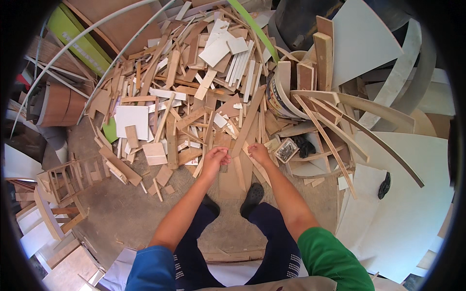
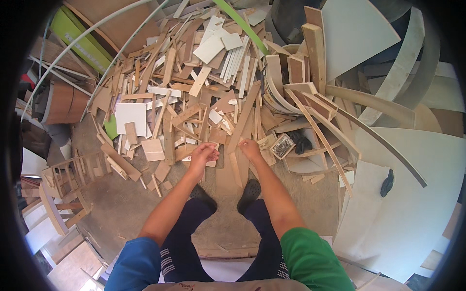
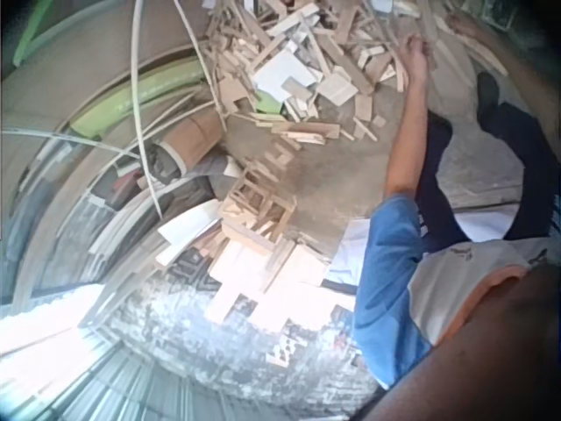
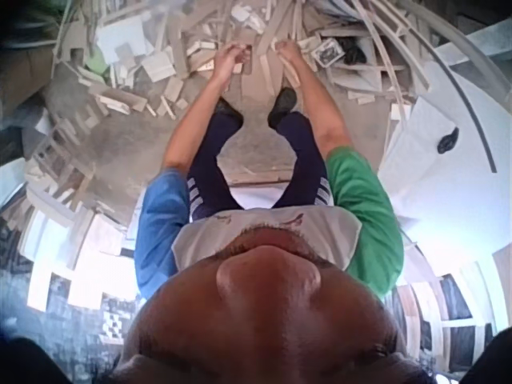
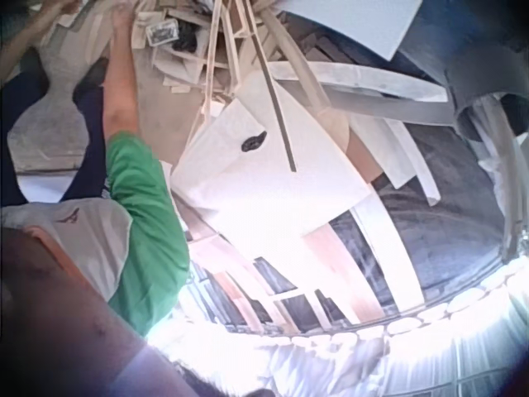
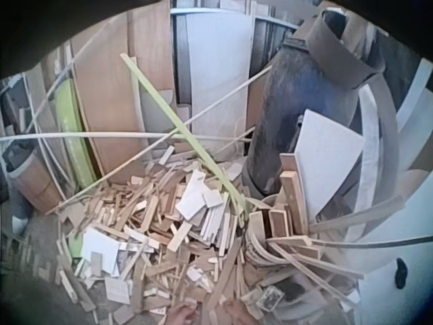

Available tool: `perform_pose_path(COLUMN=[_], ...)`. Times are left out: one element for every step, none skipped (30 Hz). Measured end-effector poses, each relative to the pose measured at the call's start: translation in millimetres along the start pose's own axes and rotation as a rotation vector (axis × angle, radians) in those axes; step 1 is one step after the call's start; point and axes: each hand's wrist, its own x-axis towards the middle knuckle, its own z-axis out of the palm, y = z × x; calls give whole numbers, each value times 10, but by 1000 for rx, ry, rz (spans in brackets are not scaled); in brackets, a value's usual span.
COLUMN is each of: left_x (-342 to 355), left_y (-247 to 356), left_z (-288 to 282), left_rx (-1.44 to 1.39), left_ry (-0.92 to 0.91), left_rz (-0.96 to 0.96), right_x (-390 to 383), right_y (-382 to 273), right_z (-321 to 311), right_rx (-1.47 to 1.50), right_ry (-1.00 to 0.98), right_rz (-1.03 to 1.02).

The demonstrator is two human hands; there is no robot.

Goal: The person sorts through a large pile of wood scraps on the floor, selects several small wooden strips, gathers nails from a wooden organizer bin, and handles a hammer, saw, and measuring tape before lifting a completed wooden slatted frame.

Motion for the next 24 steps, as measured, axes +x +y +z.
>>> perform_pose_path(left_x=[47,116,184,254,370,488,618,746,868,994,1116,1239,1344,1466,1569,1688,1832,1995,2128,2185,2218,2221,2228,2260], left_y=[-37,-82,-126,-156,-190,-230,-267,-304,-345,-392,-441,-488,-518,-543,-579,-600,-575,-515,-511,-455,-399,-338,-292,-279], left_z=[2,3,-7,-32,-45,-67,-92,-145,-189,-225,-254,-278,-285,-272,-249,-230,-239,-250,-255,-212,-189,-165,-161,-178], left_rx=[16,37,58,82,109,136,146,156,168,162,157,151,202,253,304,308,334,359,375,327,340,351,363,347], left_ry=[-5,-17,-28,-33,-49,-66,-89,-108,-128,-131,-136,-142,-175,-209,-242,-299,-315,-329,-340,-347,-345,-343,-339,-338], left_rz=[8,11,13,14,11,7,30,54,77,96,116,135,134,133,133,160,219,278,327,350,365,376,388,396], right_x=[152,332,508,674,836,991,1130,1248,1337,1430,1512,1589,1668,1748,1798,1875,1911,1958,1980,1994,2022,2053,2089,2129], right_y=[44,131,216,254,304,353,338,281,238,231,228,223,213,194,192,206,249,274,322,367,390,424,444,451], right_z=[-9,-24,-36,-43,-81,-100,-132,-143,-144,-128,-105,-88,-65,-47,-25,7,44,91,169,255,324,362,402,436], right_rx=[-14,-23,-32,-84,-133,-182,-254,-325,-396,-397,-398,-399,-426,-453,-479,-458,-438,-420,-403,-384,-365,-343,-322,-301], right_ry=[9,24,39,78,128,179,203,224,247,297,348,401,417,432,448,433,417,400,445,489,531,533,533,531], right_rz=[-17,-30,-42,-78,-108,-137,-132,-128,-122,-159,-196,-230,-184,-136,-88,-84,-81,-80,-125,-166,-209,-187,-166,-146])
